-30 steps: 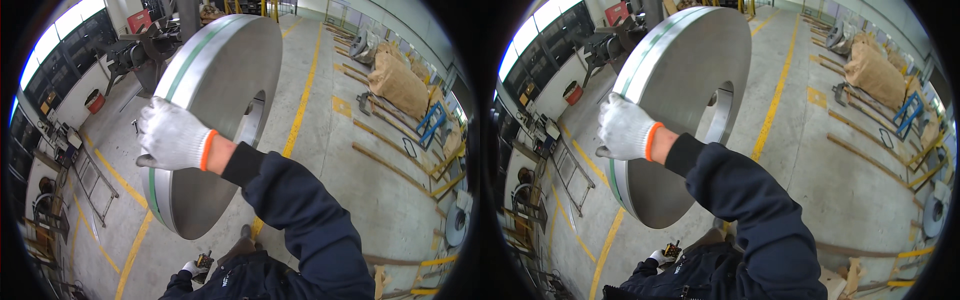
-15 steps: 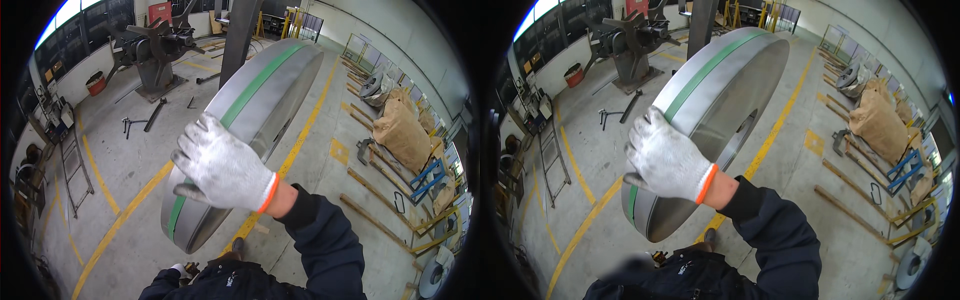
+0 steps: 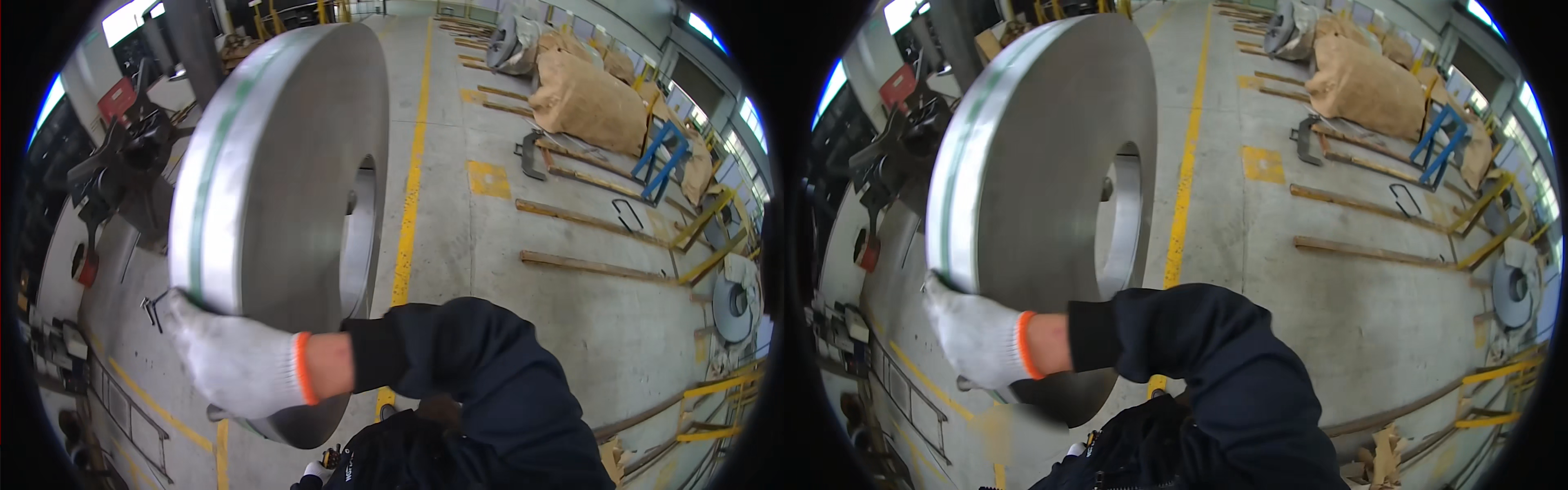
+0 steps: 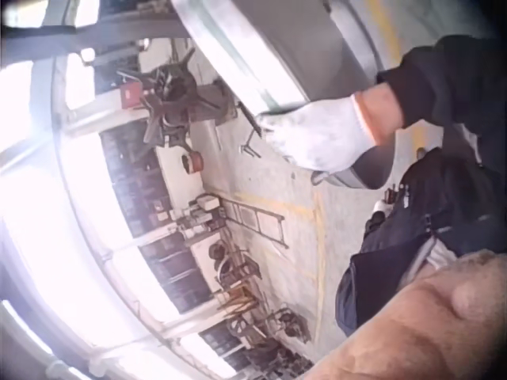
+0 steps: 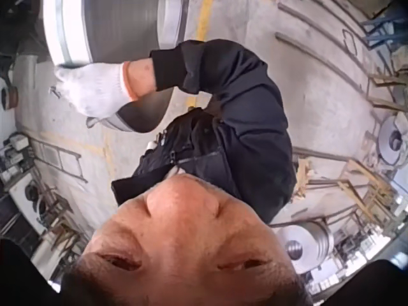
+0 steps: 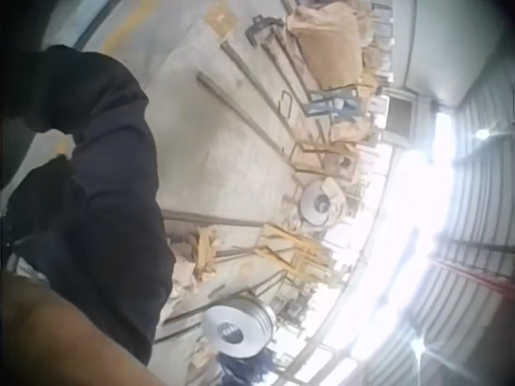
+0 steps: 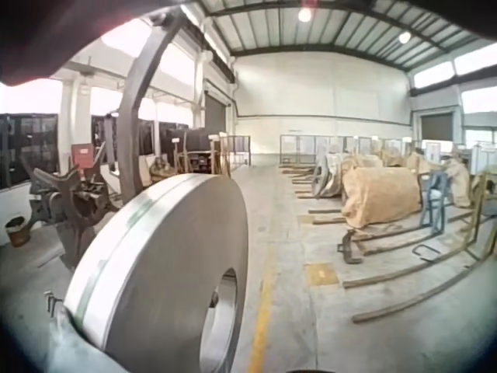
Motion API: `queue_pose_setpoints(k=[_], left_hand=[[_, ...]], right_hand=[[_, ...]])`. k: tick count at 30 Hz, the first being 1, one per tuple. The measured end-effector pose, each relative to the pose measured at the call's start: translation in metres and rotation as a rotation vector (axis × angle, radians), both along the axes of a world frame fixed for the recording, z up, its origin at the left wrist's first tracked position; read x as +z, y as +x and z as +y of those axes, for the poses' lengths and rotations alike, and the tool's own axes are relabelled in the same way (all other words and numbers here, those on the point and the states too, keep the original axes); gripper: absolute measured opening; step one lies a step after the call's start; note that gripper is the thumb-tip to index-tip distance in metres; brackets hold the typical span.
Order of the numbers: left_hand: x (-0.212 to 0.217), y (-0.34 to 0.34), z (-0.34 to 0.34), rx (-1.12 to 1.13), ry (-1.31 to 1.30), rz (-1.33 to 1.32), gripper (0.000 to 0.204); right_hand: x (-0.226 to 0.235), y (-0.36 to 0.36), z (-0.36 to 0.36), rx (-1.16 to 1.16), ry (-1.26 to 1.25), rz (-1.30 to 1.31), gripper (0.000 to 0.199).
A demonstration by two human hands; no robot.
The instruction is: The recorder uses an overhead crane to position a large metal coil onto a spindle, then secures it using manual tools and brackets.
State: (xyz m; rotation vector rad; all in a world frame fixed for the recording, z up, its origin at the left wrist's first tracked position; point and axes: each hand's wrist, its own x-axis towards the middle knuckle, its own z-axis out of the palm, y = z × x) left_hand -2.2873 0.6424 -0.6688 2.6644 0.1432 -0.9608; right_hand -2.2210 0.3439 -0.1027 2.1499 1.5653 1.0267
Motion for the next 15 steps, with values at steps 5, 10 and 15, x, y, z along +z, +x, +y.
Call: queue_pose_setpoints(k=[5,10,15], left_hand=[[0.022,0.035,-0.057,0.140,-0.004,-0.049,0.061],[0.052,0.018,-0.126,0.308,-0.066,-0.052,0.073],[0.032,-0.034,-0.136,0.551,-0.108,0.021,0.073]], right_hand=[[0.021,0.045,-0.047,-0.041,-0.113,-0.105,0.054],[0.036,0.067,-0.066,-0.035,-0.234,-0.173,0.047],[0.052,0.071,-0.060,0.103,-0.202,-0.038,0.067]])
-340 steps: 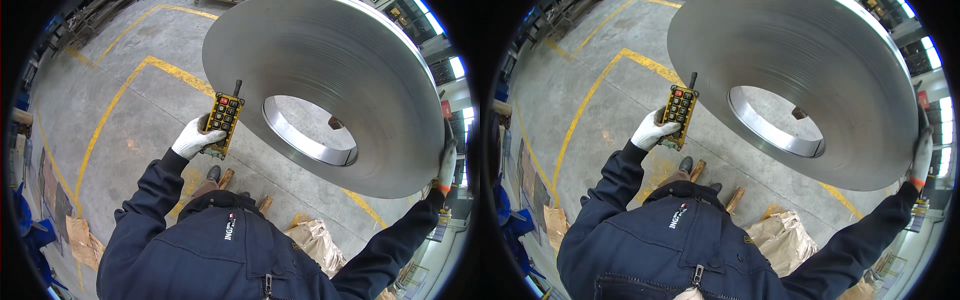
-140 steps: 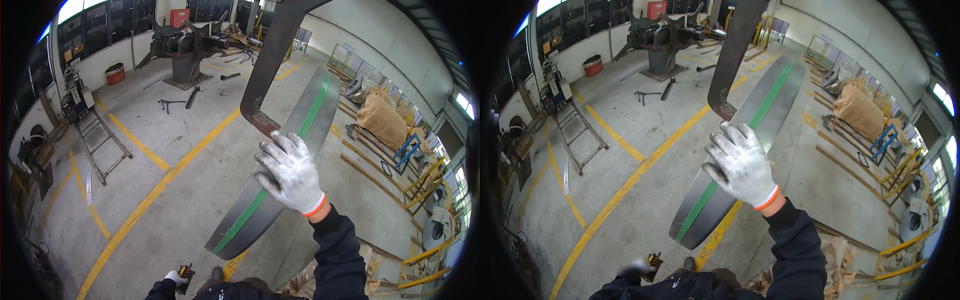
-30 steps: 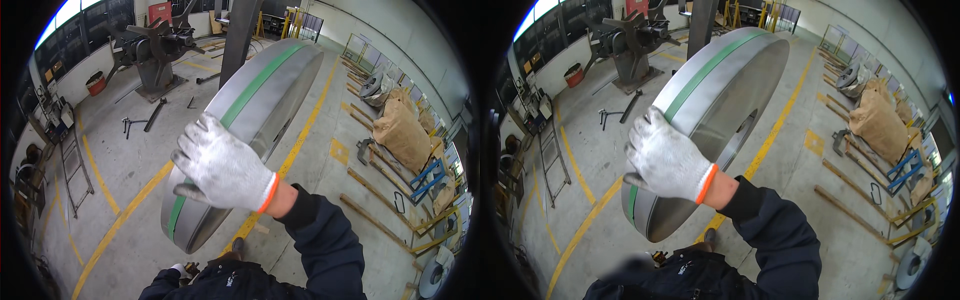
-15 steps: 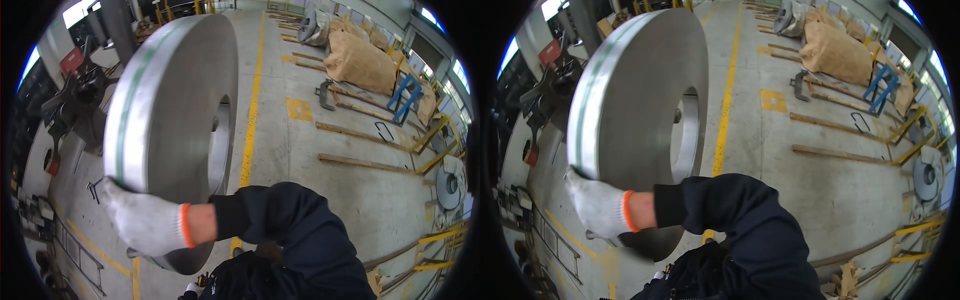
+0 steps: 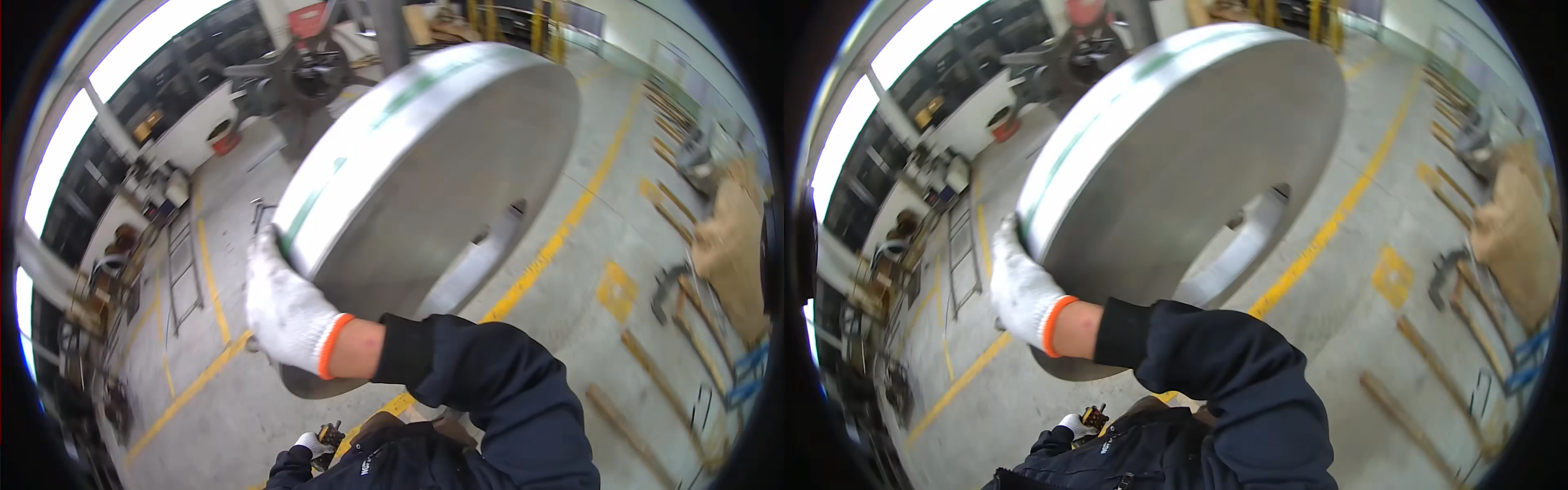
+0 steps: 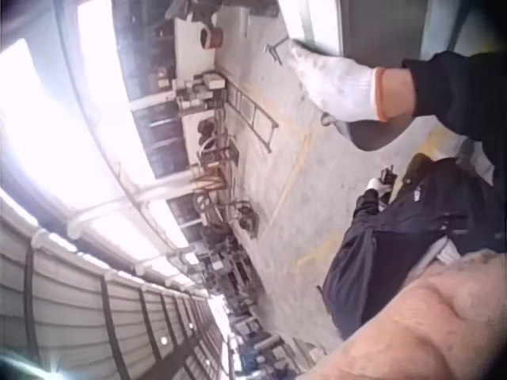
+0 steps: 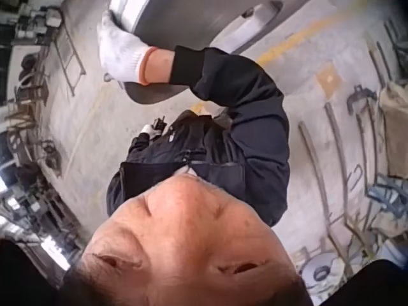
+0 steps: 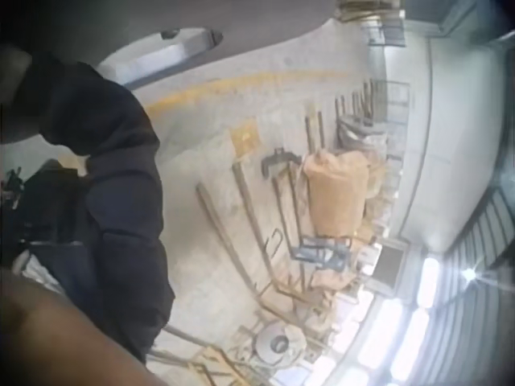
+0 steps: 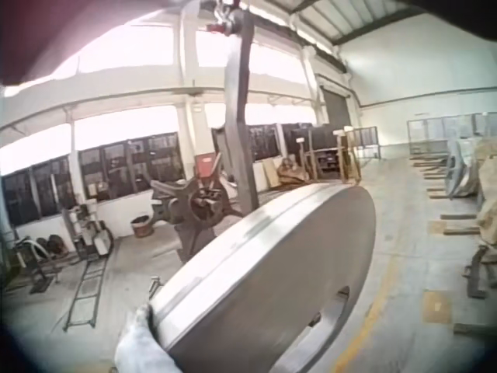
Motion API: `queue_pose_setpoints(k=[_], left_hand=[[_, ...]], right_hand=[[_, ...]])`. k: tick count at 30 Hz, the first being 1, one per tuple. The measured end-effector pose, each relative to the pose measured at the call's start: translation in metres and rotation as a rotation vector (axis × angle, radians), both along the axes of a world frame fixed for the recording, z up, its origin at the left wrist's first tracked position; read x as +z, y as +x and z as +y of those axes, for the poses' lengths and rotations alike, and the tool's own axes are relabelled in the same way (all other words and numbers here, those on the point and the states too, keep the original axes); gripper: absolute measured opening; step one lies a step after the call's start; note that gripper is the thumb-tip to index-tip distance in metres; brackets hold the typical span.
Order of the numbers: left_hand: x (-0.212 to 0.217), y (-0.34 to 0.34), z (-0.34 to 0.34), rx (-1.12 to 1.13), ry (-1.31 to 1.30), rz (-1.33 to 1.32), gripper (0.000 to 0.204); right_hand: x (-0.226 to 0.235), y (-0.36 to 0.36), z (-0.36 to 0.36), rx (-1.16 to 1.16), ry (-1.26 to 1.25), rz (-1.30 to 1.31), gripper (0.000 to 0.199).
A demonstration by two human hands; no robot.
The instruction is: The recorder uses an overhead crane to position a large metal coil onto a spindle, then secures it using manual tools and brackets.
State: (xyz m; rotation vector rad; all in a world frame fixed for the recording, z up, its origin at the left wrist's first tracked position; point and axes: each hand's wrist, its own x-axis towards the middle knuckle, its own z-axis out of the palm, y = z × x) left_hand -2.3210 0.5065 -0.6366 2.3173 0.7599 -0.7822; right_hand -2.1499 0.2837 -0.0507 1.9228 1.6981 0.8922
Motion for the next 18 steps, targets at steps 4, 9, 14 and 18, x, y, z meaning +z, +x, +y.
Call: queue_pose_setpoints(k=[4,9,14,18], left_hand=[[0.026,0.010,-0.055,0.098,-0.062,-0.039,0.074],[0.024,-0.042,-0.029,0.051,-0.077,0.002,0.075],[0.010,0.040,-0.125,0.093,-0.074,0.086,0.076],[0.037,0.094,-0.146,-0.010,-0.029,0.104,0.076]], right_hand=[[0.025,0.026,0.008,-0.003,-0.033,-0.073,0.064],[0.041,0.030,0.037,-0.085,0.016,-0.013,0.082],[0.037,0.119,-0.031,-0.016,0.037,0.008,0.092],[0.055,0.148,-0.049,-0.008,0.029,0.033,0.088]])
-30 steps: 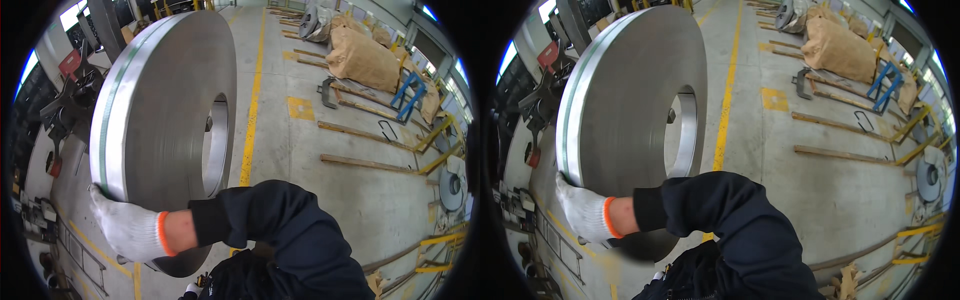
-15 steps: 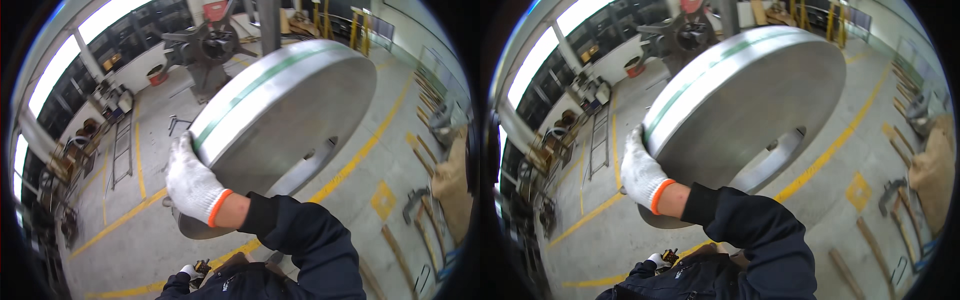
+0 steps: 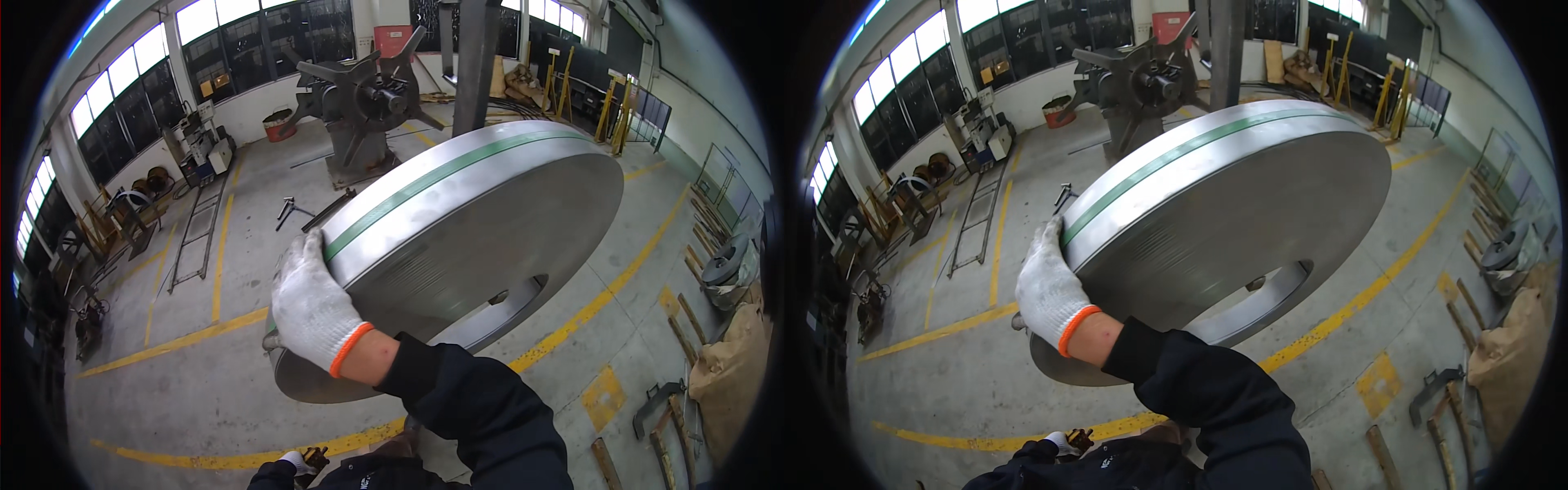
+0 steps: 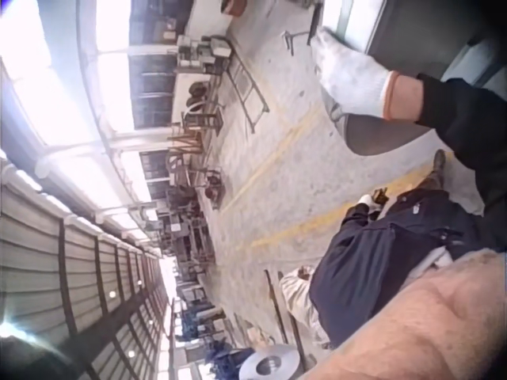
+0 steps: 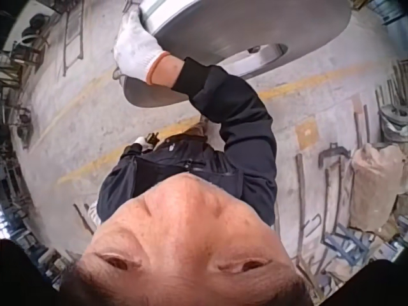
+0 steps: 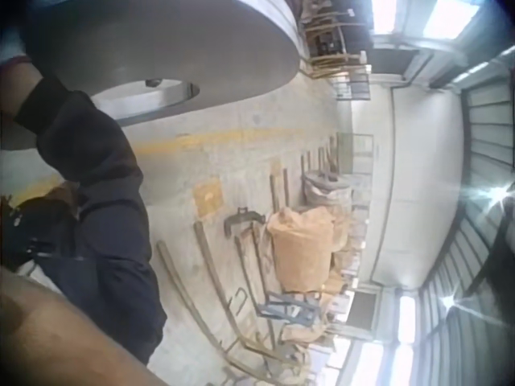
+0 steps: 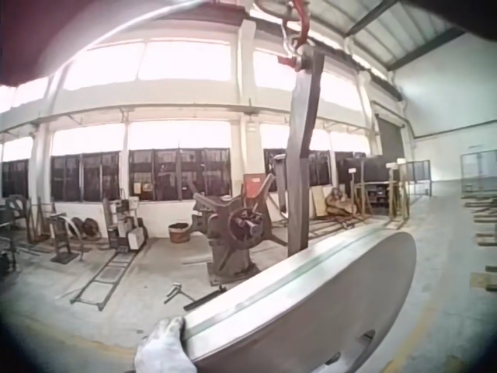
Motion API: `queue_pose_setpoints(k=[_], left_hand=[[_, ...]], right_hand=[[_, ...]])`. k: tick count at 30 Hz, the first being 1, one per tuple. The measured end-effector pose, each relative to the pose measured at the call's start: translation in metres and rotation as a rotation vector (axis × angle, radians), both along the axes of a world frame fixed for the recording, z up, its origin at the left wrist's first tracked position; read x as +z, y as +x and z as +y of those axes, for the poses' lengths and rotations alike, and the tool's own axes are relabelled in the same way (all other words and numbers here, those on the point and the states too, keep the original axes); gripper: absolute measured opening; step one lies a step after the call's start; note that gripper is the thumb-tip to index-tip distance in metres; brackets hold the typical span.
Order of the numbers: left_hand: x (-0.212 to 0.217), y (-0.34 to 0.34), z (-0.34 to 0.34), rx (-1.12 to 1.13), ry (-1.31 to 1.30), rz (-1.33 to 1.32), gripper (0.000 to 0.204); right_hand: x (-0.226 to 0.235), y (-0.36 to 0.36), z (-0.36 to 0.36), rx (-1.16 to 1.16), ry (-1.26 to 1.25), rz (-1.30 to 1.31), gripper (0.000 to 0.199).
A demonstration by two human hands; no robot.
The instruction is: The recorder uses an overhead crane to position a large metal coil onto a spindle, then secures it using manual tools and brackets.
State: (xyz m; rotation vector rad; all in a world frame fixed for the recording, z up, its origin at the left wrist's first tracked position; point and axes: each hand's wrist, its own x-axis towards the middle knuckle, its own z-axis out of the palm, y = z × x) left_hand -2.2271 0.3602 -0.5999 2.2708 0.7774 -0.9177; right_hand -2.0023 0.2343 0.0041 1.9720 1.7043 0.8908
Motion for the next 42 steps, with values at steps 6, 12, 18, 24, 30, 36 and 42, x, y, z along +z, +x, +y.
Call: queue_pose_setpoints(k=[6,12,18,24,30,36,42], left_hand=[[0.020,0.066,-0.021,0.044,0.013,0.020,0.078],[0.050,0.152,-0.059,0.057,-0.045,-0.040,0.079],[0.083,0.220,-0.077,0.084,-0.094,-0.066,0.078],[0.114,0.263,-0.099,0.155,-0.127,-0.111,0.076],[0.146,0.348,-0.158,0.252,-0.110,-0.218,0.070],[0.171,0.433,-0.233,0.452,-0.110,-0.446,0.072],[0.222,0.516,-0.309,0.544,-0.090,-0.496,0.073]], right_hand=[[0.025,0.041,-0.007,0.007,-0.170,0.090,0.086],[0.073,0.129,-0.032,0.080,-0.238,0.069,0.087],[0.168,0.238,-0.094,0.107,-0.110,0.238,0.102],[0.243,0.401,-0.188,0.346,0.310,0.236,0.100],[0.269,0.614,-0.299,0.173,0.512,0.775,0.108],[0.254,0.758,-0.329,0.263,0.489,0.882,0.104],[0.256,0.836,-0.336,0.324,0.442,0.942,0.110]])
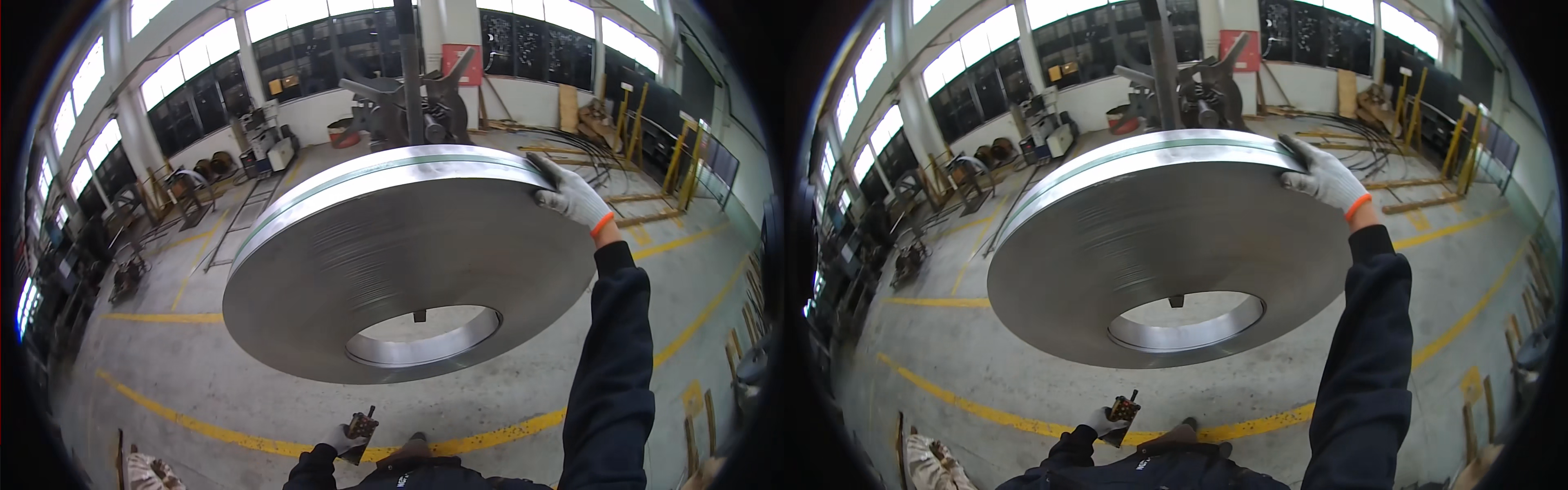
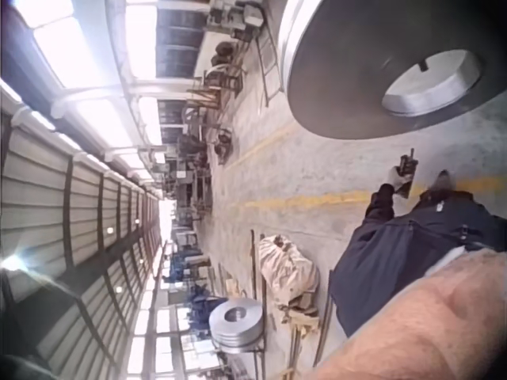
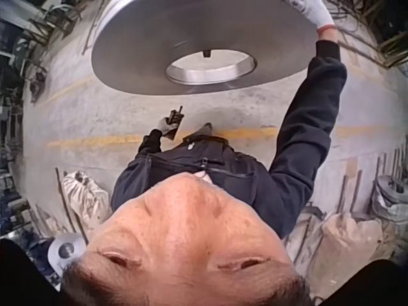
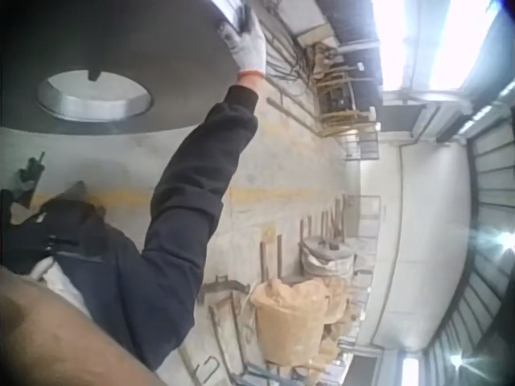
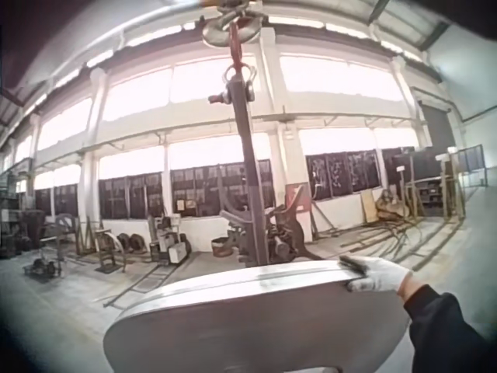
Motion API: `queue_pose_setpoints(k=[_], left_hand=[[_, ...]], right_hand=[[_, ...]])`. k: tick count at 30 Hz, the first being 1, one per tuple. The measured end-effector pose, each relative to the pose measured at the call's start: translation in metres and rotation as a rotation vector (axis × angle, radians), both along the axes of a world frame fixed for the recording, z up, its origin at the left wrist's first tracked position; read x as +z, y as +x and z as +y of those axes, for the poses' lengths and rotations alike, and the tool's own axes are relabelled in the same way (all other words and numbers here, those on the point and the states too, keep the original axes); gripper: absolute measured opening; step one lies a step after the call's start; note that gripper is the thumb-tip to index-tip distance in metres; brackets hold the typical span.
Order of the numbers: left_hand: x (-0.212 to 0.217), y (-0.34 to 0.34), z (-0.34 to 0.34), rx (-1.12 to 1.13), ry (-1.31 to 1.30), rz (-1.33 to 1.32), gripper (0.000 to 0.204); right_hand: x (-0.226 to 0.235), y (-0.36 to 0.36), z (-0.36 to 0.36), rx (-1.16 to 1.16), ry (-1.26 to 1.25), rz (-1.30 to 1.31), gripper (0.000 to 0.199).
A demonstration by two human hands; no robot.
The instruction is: The recorder uses an overhead crane to position a large metal coil onto a spindle, then secures it using manual tools and brackets.
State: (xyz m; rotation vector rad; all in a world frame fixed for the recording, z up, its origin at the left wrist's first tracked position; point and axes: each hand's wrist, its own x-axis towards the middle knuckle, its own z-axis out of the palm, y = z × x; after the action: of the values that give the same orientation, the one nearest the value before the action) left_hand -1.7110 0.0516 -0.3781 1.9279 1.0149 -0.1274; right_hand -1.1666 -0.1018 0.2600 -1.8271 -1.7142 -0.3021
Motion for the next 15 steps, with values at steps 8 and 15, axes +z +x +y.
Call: queue_pose_setpoints(k=[8,15], left_hand=[[0.010,0.105,-0.030,0.078,-0.066,-0.174,0.066],[-0.015,0.200,-0.044,0.111,-0.243,-0.234,0.067]], right_hand=[[-0.001,0.050,0.003,0.004,0.134,-0.142,0.101],[-0.007,0.105,-0.009,0.051,0.160,-0.141,0.097]])
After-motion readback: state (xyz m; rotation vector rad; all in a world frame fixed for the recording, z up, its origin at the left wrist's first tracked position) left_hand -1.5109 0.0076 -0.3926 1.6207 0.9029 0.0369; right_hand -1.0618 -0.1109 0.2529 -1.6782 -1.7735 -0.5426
